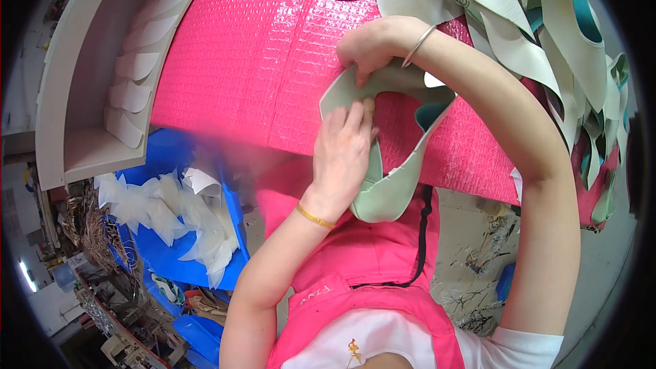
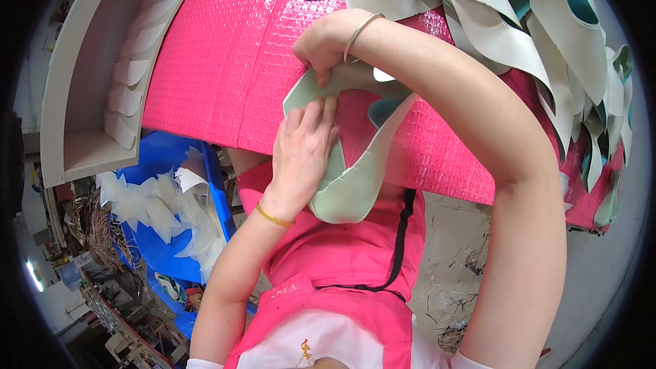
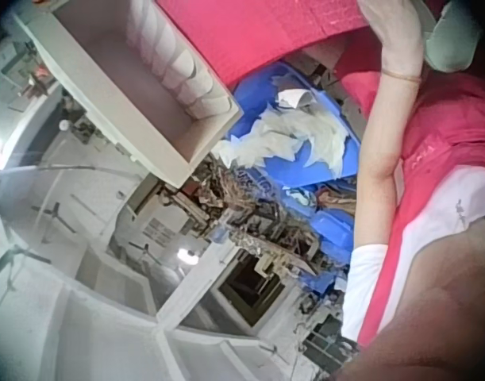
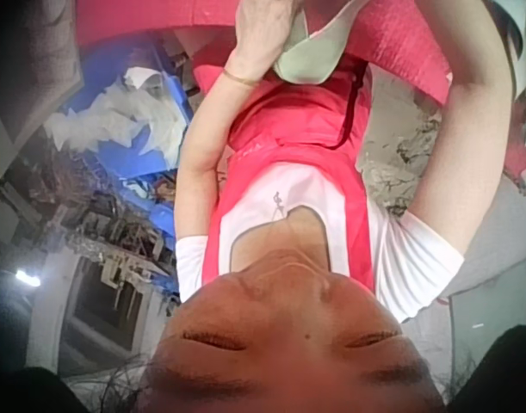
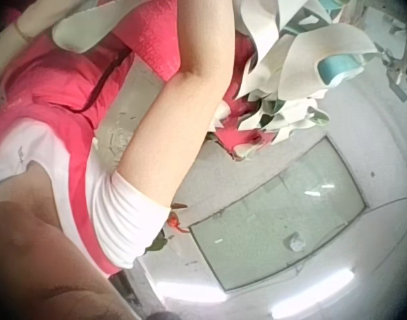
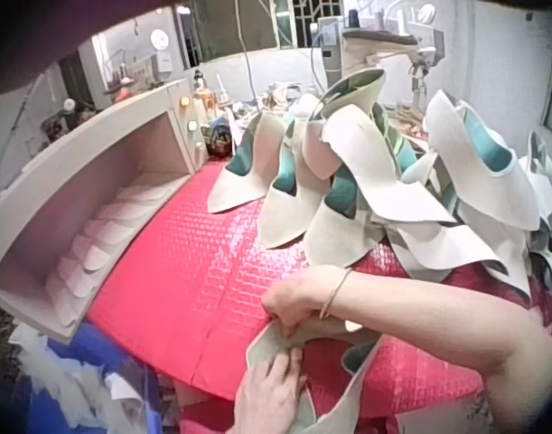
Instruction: Assembling and organizing leather shoe upper components on a production line.
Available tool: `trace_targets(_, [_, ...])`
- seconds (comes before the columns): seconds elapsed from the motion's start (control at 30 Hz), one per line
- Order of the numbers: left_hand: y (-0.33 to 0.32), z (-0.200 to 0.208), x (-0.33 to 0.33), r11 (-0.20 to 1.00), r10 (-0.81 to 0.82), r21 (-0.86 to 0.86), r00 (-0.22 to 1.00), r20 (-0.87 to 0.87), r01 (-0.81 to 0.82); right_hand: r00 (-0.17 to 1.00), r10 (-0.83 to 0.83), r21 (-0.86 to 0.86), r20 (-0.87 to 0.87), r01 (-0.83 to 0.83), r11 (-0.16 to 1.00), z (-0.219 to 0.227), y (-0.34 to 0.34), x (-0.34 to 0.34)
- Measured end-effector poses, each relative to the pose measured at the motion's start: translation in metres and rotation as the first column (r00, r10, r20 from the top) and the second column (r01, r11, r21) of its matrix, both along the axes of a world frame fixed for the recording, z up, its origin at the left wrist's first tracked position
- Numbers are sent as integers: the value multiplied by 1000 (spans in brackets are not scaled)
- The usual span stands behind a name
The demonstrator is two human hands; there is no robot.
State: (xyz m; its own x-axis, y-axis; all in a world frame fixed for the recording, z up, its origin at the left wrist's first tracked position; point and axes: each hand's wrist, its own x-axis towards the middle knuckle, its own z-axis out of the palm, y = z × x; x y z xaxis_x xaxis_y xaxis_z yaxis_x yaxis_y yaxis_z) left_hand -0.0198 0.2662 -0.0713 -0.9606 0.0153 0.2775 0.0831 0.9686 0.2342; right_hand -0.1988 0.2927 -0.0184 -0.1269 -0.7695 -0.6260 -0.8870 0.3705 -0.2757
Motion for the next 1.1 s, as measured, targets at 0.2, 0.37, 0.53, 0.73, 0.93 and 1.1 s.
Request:
trace_targets(0.2, [-13,-9,-9,989,-97,96,981,-168,114,999,20,142,-30,-16,990,11,8,-10])
trace_targets(0.37, [-12,4,-18,996,-92,-15,994,66,93,997,-76,118,-31,79,990,-2,6,-14])
trace_targets(0.53, [-21,-11,-26,984,-165,54,983,-87,170,986,-169,169,5,166,972,5,18,-21])
trace_targets(0.73, [-14,-5,-31,988,-155,-8,987,-33,155,949,-314,-13,-4,314,949,5,41,-23])
trace_targets(0.93, [-46,21,15,591,-783,513,595,182,622,596,-604,-315,529,799,512,-11,100,31])
trace_targets(1.1, [64,30,38,579,-507,725,861,-37,372,841,-430,-253,329,517,818,-5,60,2])
